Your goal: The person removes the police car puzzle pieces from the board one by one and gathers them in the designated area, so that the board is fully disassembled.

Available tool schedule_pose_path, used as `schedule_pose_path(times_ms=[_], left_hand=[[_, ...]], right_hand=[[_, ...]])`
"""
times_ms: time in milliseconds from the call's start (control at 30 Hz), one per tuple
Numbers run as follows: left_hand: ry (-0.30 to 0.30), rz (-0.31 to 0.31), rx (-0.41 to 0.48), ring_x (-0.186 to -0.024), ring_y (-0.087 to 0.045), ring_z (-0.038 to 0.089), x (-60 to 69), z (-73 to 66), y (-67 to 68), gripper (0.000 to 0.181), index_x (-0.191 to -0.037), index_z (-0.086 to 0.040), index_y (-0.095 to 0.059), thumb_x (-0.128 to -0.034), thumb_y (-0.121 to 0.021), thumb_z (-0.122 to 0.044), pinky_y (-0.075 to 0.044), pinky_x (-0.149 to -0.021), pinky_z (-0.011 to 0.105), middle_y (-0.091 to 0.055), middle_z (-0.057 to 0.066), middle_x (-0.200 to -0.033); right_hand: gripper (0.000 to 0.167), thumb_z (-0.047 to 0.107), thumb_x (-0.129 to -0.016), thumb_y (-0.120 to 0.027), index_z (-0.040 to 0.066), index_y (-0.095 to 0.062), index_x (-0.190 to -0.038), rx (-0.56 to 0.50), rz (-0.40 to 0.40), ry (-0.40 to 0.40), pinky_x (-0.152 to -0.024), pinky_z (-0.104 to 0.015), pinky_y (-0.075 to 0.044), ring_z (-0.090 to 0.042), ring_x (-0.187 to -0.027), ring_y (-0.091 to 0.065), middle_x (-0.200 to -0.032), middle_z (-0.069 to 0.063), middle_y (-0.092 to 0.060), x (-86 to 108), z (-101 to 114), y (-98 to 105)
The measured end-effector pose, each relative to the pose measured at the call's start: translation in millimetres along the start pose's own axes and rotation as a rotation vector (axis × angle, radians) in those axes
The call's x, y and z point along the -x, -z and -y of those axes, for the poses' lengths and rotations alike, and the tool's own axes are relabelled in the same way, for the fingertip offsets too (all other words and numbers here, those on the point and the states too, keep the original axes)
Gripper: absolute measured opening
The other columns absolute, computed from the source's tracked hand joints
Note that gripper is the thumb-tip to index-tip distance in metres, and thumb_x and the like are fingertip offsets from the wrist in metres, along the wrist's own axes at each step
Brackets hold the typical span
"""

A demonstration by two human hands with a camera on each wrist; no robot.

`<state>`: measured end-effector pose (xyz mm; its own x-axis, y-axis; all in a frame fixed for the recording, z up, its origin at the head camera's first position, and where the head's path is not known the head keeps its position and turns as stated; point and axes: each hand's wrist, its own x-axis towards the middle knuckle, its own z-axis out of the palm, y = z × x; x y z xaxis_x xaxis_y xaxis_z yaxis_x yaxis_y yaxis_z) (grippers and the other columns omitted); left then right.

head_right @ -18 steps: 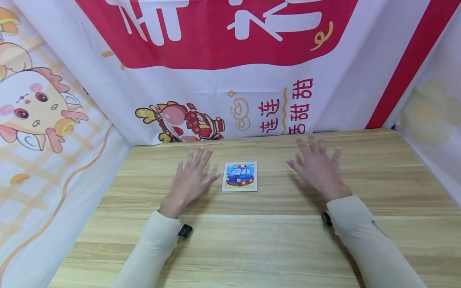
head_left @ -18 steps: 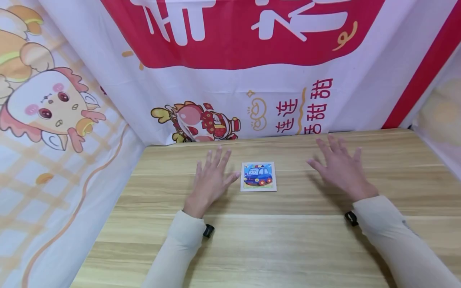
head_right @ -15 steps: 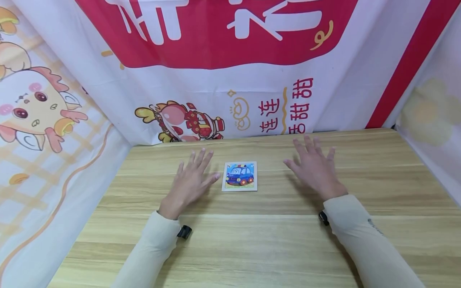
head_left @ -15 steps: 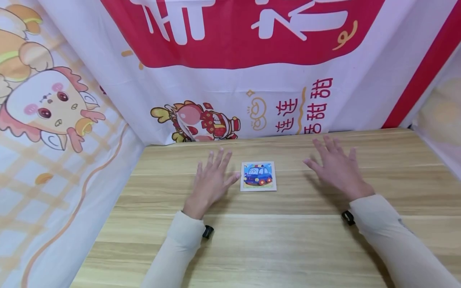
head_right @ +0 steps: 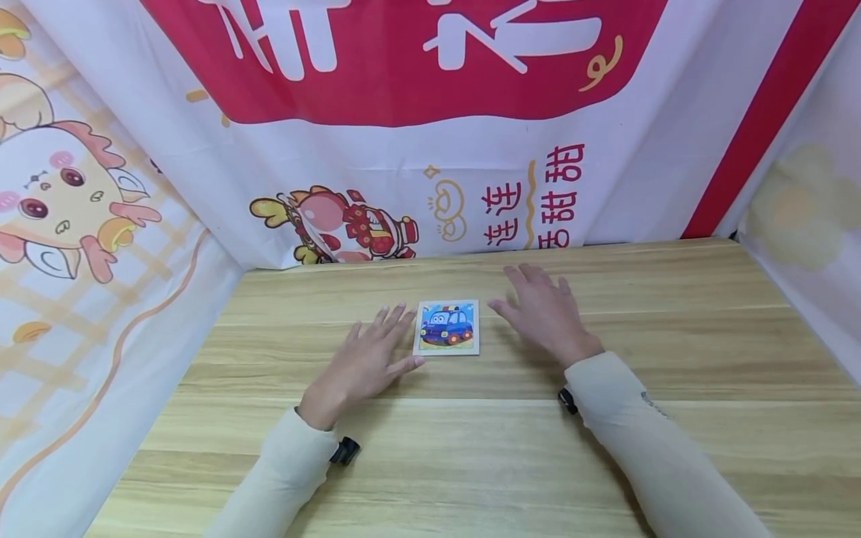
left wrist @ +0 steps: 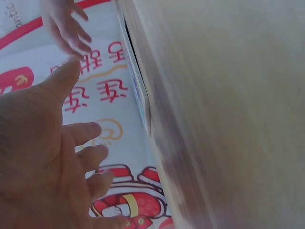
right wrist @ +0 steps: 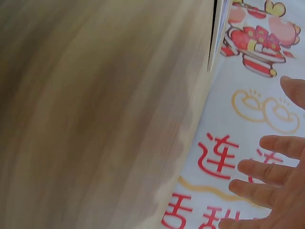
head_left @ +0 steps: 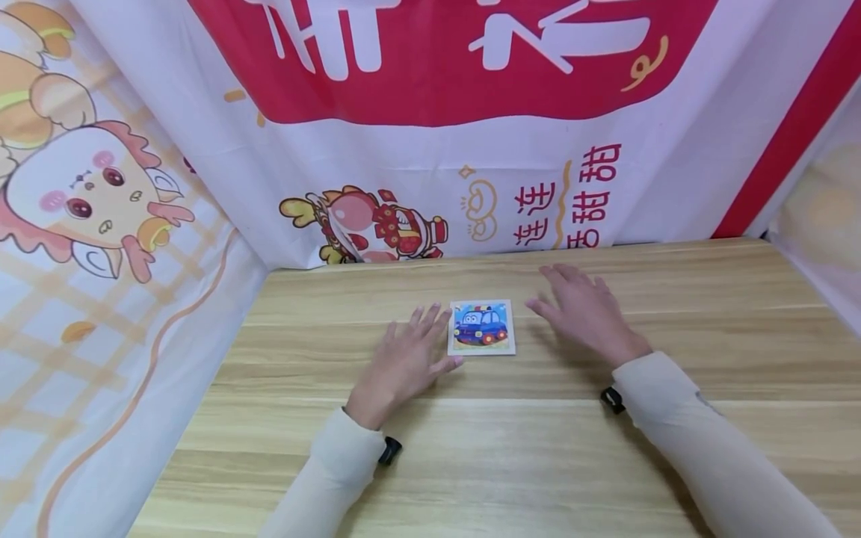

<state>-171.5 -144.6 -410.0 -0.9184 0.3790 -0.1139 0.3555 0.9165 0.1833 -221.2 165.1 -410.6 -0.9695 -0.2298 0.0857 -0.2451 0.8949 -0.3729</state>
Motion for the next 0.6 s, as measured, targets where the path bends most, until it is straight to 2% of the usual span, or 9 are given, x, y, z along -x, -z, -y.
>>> schedule_pose_path(times_ms=[200,367,500,600], left_hand=[[-0.05,0.081,0.064,-0.164,-0.014,0.031,4.5,-9.5,-2.9,0.087,-0.169,-0.022,-0.02,-0.101,-0.056,-0.064,-0.013,-0.129,0.067,-0.014,0.001,-0.177],[-0.09,0.147,0.085,-0.165,-0.011,0.031,7.1,-13.6,-4.7,0.087,-0.169,-0.025,-0.019,-0.1005,-0.057,-0.063,-0.011,-0.13,0.065,-0.013,0.0,-0.177],[-0.124,0.179,0.083,-0.165,-0.011,0.03,8.1,-15.3,-6.1,0.086,-0.169,-0.026,-0.019,-0.1006,-0.057,-0.062,-0.011,-0.13,0.065,-0.012,-0.002,-0.178],[-0.143,0.204,0.085,-0.165,-0.011,0.029,8.2,-17.4,-6.1,0.087,-0.169,-0.026,-0.019,-0.1004,-0.058,-0.062,-0.011,-0.13,0.065,-0.012,-0.002,-0.178]], right_hand=[[0.07,0.046,-0.103,-0.062,0.003,-0.046,-0.156,-0.044,-0.018,0.075,-0.119,-0.068,-0.037,-0.047,-0.145,-0.047,-0.157,-0.025,-0.049,-10.0,14,-12],[0.068,0.043,-0.1,-0.068,0.004,-0.05,-0.153,-0.135,0.014,0.093,-0.119,-0.066,-0.039,-0.045,-0.144,-0.048,-0.155,-0.024,-0.052,-18.0,26,-19],[0.065,0.037,-0.098,-0.073,0.003,-0.053,-0.151,-0.22,0.051,0.105,-0.121,-0.063,-0.038,-0.043,-0.146,-0.048,-0.155,-0.022,-0.054,-23.4,35,-23],[0.063,0.033,-0.098,-0.074,0.002,-0.055,-0.149,-0.273,0.075,0.116,-0.119,-0.06,-0.042,-0.041,-0.141,-0.053,-0.152,-0.021,-0.057,-28.7,41,-28]])
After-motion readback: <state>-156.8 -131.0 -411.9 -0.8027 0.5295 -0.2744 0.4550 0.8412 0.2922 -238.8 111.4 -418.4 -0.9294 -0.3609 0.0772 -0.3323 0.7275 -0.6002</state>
